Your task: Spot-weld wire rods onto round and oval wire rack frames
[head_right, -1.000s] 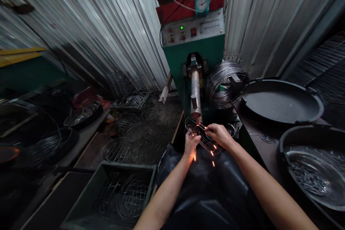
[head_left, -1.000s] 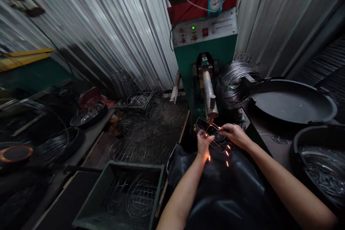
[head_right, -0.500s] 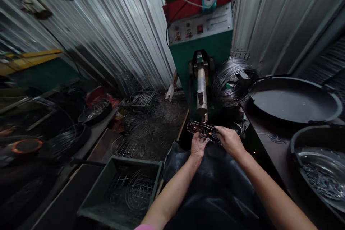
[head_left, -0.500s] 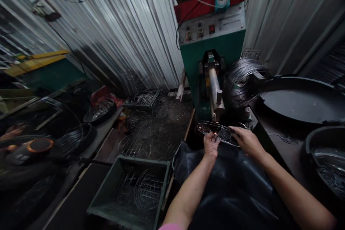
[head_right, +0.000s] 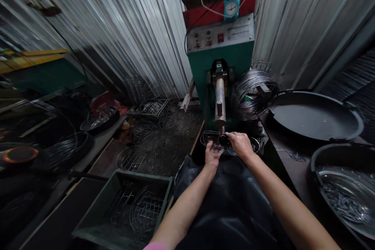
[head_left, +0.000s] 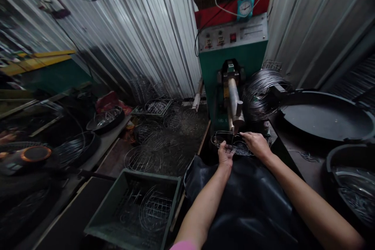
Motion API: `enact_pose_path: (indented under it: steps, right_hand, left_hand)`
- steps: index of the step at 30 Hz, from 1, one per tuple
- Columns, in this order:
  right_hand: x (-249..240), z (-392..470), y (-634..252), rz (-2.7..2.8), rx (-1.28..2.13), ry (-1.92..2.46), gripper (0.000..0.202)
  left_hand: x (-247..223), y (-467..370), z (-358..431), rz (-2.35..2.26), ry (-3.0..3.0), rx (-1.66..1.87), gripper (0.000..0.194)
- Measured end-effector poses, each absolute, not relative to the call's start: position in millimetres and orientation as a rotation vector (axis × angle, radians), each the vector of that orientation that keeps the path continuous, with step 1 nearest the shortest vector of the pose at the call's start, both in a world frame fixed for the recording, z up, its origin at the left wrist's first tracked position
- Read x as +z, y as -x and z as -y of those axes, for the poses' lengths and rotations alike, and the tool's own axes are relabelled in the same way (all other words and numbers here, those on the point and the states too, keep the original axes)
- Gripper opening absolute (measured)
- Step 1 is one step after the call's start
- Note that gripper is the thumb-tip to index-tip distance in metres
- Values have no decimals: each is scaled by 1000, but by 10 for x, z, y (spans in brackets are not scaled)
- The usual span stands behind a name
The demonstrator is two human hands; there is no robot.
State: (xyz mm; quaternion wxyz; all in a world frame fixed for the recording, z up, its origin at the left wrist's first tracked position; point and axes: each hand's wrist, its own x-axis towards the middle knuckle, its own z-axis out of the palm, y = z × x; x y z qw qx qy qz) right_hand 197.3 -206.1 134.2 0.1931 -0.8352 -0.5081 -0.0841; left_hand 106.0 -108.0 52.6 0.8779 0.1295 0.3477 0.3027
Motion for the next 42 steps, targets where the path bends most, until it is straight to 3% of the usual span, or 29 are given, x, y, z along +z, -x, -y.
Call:
enact_pose_path:
  steps: [25, 35, 42]
  right_hand:
    - [1202, 2067, -2058, 1479, -453, 2287, 29]
    - [1297, 2495, -1352, 1485, -301, 2097, 27]
    - [1484, 2556, -986, 1402, -261, 2077, 32]
  left_hand:
    - [527, -1085, 1033, -670, -282, 623, 28]
    - [660, -227, 1049, -609, -220, 538, 14]
    - [1024, 98, 988, -865, -290, 431, 26]
